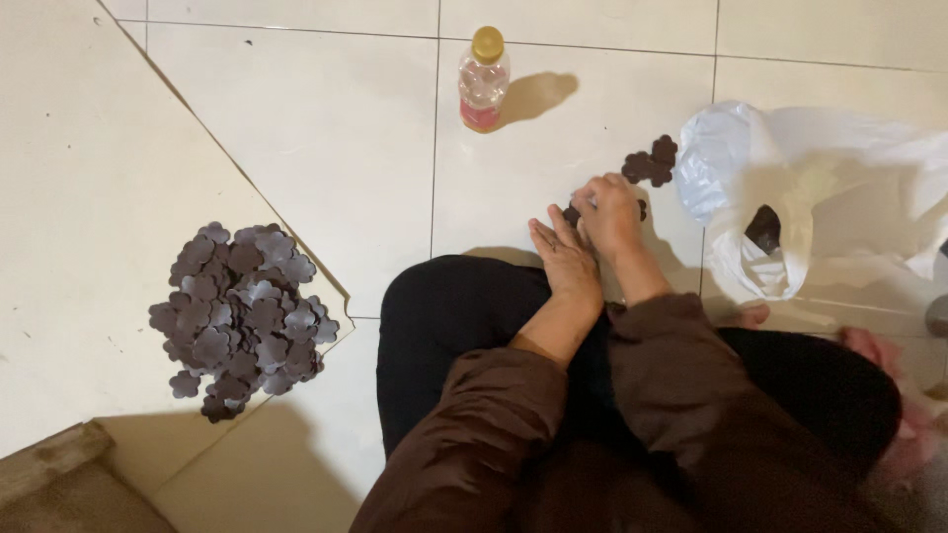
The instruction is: The person sits on the floor and cleans dark flower-shaped cutouts one by one using a small white cloth. They wipe each piece and place it into a growing pile on a white board to the left. A plastic bottle and a white bag are visible nearby.
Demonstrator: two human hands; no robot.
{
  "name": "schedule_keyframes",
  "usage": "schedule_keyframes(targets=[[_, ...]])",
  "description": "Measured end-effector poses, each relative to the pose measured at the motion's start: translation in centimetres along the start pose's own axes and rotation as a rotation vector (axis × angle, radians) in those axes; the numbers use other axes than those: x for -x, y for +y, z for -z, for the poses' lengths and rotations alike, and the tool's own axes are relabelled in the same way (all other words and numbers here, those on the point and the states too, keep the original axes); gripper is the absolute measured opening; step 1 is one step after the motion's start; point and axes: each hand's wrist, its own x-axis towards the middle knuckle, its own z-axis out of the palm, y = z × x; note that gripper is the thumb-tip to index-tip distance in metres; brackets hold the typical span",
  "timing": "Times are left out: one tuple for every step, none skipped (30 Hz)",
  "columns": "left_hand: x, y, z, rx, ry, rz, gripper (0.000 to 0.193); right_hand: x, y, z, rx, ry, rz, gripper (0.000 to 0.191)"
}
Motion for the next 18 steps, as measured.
schedule_keyframes(targets=[[-0.1,0.1,0.0,-0.034,0.004,0.010,0.090,0.3,0.1,0.0,0.007,0.008,0.069,0.009],[0.0,0.1,-0.1,-0.069,0.001,0.014,0.088,0.5,0.2,-0.1,0.012,0.004,0.047,0.009],[0.1,0.2,-0.2,-0.041,0.014,0.008,0.089,0.5,0.4,-0.2,0.017,0.003,0.017,0.009],[0.1,0.2,-0.2,-0.014,0.026,0.003,0.089,0.5,0.5,-0.3,0.021,0.003,-0.012,0.010],[0.2,0.1,-0.3,0.010,0.038,0.002,0.090,0.2,0.6,-0.4,-0.013,-0.007,-0.033,0.010],[0.2,0.1,-0.4,0.036,-0.002,-0.027,0.095,-0.2,0.8,-0.4,-0.045,-0.011,-0.052,0.010],[0.3,0.0,-0.5,0.065,-0.037,-0.055,0.100,-0.7,0.8,-0.3,-0.075,-0.012,-0.065,0.011],[0.2,0.0,-0.5,0.095,-0.064,-0.077,0.105,-1.1,0.9,-0.1,-0.083,-0.042,-0.081,0.011],[0.1,0.0,-0.4,0.077,0.002,-0.035,0.098,-1.5,1.0,0.2,-0.091,-0.075,-0.093,0.012],[0.0,0.0,-0.4,0.060,0.060,0.006,0.092,-1.5,1.0,0.4,-0.100,-0.113,-0.111,0.012],[0.0,0.0,-0.4,0.040,0.114,0.046,0.087,-1.4,0.9,0.6,-0.080,-0.122,-0.107,0.012],[-0.1,0.0,-0.4,0.035,0.090,0.035,0.090,-0.9,0.8,0.8,-0.060,-0.135,-0.102,0.011],[-0.1,0.1,-0.3,0.032,0.065,0.024,0.093,-0.4,0.7,1.0,-0.038,-0.150,-0.097,0.011],[-0.1,0.1,-0.3,0.028,0.039,0.007,0.096,-0.1,0.6,0.9,0.004,-0.092,-0.042,0.011],[-0.1,0.2,-0.3,0.004,0.016,-0.015,0.097,0.3,0.5,0.8,0.045,-0.036,0.006,0.011],[-0.1,0.1,-0.3,-0.020,-0.010,-0.035,0.099,0.7,0.4,0.6,0.083,0.017,0.055,0.011],[0.0,0.1,-0.3,-0.048,-0.031,-0.053,0.101,0.8,0.3,0.4,0.027,0.012,0.002,0.010],[0.0,0.0,-0.3,-0.041,-0.030,-0.047,0.100,0.5,0.3,0.2,-0.028,0.016,-0.047,0.009]])
